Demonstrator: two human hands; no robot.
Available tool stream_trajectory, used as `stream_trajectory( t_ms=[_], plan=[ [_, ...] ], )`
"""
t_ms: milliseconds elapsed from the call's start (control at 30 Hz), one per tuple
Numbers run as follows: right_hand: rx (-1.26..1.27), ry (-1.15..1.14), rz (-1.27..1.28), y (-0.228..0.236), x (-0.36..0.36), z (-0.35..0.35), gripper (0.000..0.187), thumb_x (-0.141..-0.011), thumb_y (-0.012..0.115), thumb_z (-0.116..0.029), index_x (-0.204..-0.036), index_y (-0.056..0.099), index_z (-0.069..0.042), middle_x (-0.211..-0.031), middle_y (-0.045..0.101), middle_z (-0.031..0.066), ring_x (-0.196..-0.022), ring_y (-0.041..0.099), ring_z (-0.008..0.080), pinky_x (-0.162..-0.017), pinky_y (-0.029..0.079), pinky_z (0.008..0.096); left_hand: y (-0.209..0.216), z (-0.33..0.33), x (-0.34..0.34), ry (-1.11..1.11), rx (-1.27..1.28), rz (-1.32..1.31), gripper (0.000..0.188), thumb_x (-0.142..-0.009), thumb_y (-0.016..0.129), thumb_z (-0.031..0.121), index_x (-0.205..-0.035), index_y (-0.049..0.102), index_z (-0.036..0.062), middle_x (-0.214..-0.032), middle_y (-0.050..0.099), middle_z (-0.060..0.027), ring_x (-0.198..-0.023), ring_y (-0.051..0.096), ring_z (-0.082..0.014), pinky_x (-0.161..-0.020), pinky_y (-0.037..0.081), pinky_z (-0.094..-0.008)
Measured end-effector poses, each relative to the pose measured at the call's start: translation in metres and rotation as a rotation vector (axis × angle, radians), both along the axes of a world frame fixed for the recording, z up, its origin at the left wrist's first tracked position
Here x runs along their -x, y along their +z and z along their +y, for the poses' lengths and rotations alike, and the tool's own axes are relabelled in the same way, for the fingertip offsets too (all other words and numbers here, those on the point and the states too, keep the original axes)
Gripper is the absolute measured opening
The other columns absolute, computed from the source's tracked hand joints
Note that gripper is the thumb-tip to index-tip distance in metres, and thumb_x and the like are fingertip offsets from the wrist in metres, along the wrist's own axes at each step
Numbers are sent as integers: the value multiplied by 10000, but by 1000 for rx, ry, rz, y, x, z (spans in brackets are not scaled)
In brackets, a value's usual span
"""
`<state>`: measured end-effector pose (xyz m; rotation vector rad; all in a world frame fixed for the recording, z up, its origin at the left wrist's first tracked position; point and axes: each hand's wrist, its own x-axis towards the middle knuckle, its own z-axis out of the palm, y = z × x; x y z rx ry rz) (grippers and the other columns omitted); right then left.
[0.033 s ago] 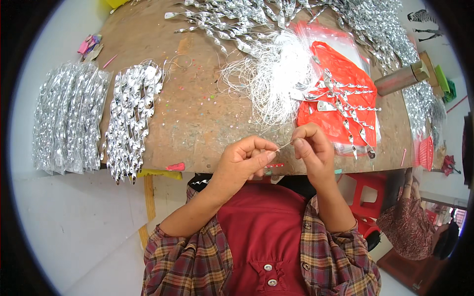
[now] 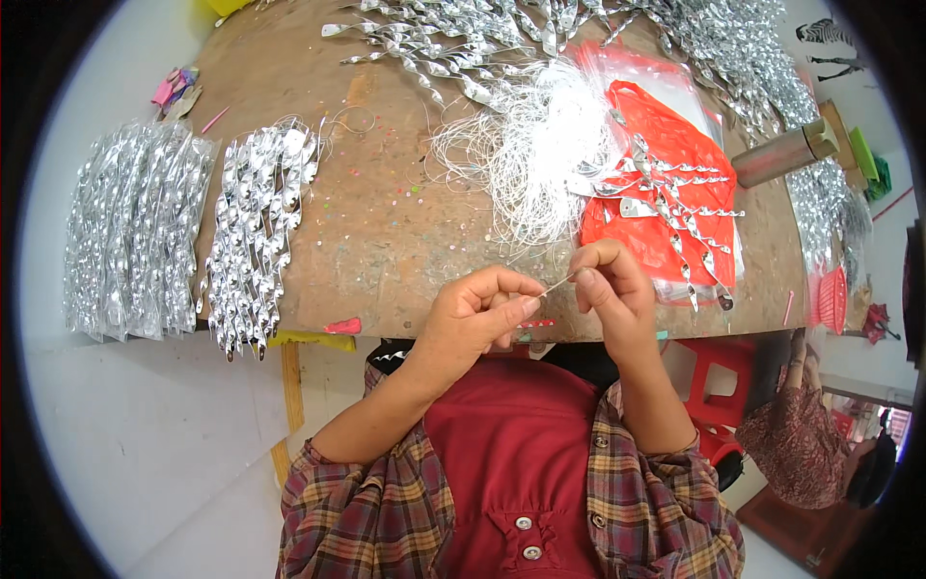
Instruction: Packing silver tinsel decorations into plastic bags at a workshop table.
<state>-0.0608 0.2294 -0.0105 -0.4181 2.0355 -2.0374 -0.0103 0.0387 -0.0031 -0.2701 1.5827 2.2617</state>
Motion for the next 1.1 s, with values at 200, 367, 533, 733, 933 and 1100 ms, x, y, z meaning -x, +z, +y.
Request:
stream_trajectory(
  t_ms=[200,367,533,733,933,1100],
  plan=[
    [373,140,-391,13,4,-10,120,-949,536,-172,-981,492,-66,-843,569,65,-533,455,65,-538,393,188,-9,3,0,5,-39,1,170,-887,631,156,-996,635,25,-688,563,33,-560,467,-17,-511,356,-154],
    [575,226,-458,2,2,-17,38,-968,482,-115,-965,481,-77,-786,553,57,-575,492,82,-535,427,214,-7,-2,1,-5,-157,-67,141,-889,626,144,-964,627,24,-678,556,33,-540,461,-24,-507,361,-161],
    [-140,263,-34,-16,-14,-13,61,-984,449,-124,-961,446,-68,-723,504,28,-596,514,95,-567,437,224,-19,-10,4,40,-343,-96,125,-896,612,139,-947,620,25,-644,538,39,-504,436,-25,-495,360,-175],
    [51,93,37,1,3,-3,37,-976,437,-82,-960,461,-58,-744,508,29,-598,528,139,-571,479,265,-22,-17,2,-64,-247,-58,176,-908,597,130,-1032,621,8,-715,597,5,-578,514,-38,-620,458,-211],
    [365,-47,189,28,53,18,63,-982,440,-86,-1014,488,-61,-801,528,47,-732,566,175,-732,493,325,-42,-16,-25,-230,54,214,323,-941,544,90,-1254,549,9,-1062,641,-54,-967,599,-105,-853,476,-252],
    [408,-86,120,0,65,13,108,-980,461,-106,-1050,515,-46,-962,591,82,-798,599,165,-831,470,318,-20,-37,-33,-19,142,203,320,-932,556,86,-1247,559,29,-1075,634,-38,-923,587,-96,-840,467,-234]
  ],
)
